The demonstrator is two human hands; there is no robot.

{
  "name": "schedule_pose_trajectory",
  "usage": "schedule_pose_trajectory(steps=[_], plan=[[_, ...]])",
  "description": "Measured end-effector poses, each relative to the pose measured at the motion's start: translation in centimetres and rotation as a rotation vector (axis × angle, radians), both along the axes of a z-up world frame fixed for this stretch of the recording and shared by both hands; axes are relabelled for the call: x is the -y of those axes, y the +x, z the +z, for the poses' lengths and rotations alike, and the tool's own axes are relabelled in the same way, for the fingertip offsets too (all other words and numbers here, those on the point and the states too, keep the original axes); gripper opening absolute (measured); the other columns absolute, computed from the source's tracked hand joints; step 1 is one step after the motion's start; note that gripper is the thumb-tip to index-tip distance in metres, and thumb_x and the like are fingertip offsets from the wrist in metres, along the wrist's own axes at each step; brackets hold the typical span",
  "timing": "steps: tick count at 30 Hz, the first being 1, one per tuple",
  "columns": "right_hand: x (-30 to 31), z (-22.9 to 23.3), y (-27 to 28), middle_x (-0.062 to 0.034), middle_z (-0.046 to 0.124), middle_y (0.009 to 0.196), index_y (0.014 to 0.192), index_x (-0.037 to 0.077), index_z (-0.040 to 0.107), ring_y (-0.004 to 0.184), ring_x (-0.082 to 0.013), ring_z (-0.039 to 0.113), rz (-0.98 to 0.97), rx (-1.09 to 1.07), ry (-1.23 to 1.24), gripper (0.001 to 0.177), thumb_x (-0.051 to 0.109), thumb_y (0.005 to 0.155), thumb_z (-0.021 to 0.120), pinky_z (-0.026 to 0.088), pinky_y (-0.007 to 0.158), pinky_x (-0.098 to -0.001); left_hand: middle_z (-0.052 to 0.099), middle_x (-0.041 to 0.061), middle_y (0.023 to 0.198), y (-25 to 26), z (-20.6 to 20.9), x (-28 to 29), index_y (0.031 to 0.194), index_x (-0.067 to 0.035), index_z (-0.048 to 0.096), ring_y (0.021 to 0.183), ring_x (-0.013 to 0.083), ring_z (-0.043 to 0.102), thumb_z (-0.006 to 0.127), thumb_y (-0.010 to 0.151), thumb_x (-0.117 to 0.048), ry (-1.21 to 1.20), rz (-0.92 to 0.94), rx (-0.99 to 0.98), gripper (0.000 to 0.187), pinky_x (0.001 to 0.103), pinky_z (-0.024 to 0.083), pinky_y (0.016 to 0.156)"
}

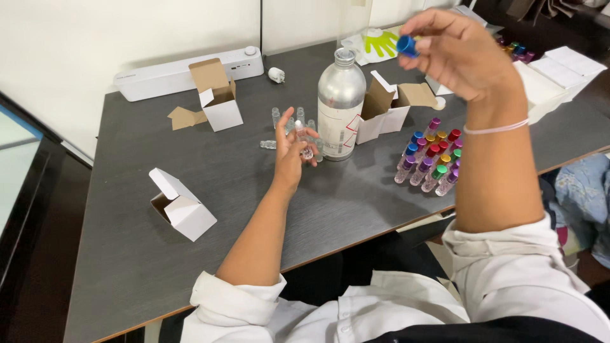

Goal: The person fills small vials with liquid from a larger metal bottle using a syringe, then places caps on the vials.

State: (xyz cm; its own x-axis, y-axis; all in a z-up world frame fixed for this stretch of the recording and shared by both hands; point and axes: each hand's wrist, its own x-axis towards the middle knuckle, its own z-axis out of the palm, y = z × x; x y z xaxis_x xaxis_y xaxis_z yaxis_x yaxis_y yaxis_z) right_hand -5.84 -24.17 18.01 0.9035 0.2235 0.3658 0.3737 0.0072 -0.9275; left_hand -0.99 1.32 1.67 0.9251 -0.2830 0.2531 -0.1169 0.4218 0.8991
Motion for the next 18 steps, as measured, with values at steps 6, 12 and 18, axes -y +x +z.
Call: schedule_pose_trajectory(steps=[6, 12, 18], plan=[[-7.0, -2.8, 0.2, -0.0083, 0.056, 0.1, 0.12, -0.001, 0.051, 0.082, -0.0155, 0.057, 0.27, 0.022, 0.296, 0.034, 0.004, 0.087, 0.051, 0.05, 0.077, -0.0212, 0.054, 0.011, 0.091, 1.9, -0.8, -0.9, 0.136, -0.016, 0.026, 0.058, 0.0146, 0.053, 0.042, 0.078, -0.005, -0.047, 0.127, 0.145, 0.061, 0.024, 0.044, 0.044], [-11.3, -8.8, 4.4, -0.0131, 0.053, 0.104, 0.118, -0.01, 0.048, 0.084, -0.0225, 0.063, 0.209, 0.109, 0.532, 0.036, 0.003, 0.085, 0.049, 0.057, 0.079, -0.0292, 0.054, 0.014, 0.095, 3.2, -1.0, -1.9, 0.139, -0.014, 0.02, 0.068, 0.0167, 0.056, 0.039, 0.08, -0.003, -0.087, 0.207, 0.269, 0.062, 0.023, 0.049, 0.047], [-12.4, -10.9, 4.4, -0.0147, 0.05, 0.104, 0.115, -0.004, 0.049, 0.091, -0.0254, 0.062, 0.03, 0.241, 0.458, 0.031, 0.007, 0.087, 0.057, 0.054, 0.085, -0.0297, 0.056, 0.015, 0.107, 2.6, -0.4, -1.4, 0.135, -0.011, 0.022, 0.078, 0.0155, 0.059, 0.048, 0.086, -0.007, -0.085, 0.225, 0.376, 0.056, 0.022, 0.048, 0.056]])
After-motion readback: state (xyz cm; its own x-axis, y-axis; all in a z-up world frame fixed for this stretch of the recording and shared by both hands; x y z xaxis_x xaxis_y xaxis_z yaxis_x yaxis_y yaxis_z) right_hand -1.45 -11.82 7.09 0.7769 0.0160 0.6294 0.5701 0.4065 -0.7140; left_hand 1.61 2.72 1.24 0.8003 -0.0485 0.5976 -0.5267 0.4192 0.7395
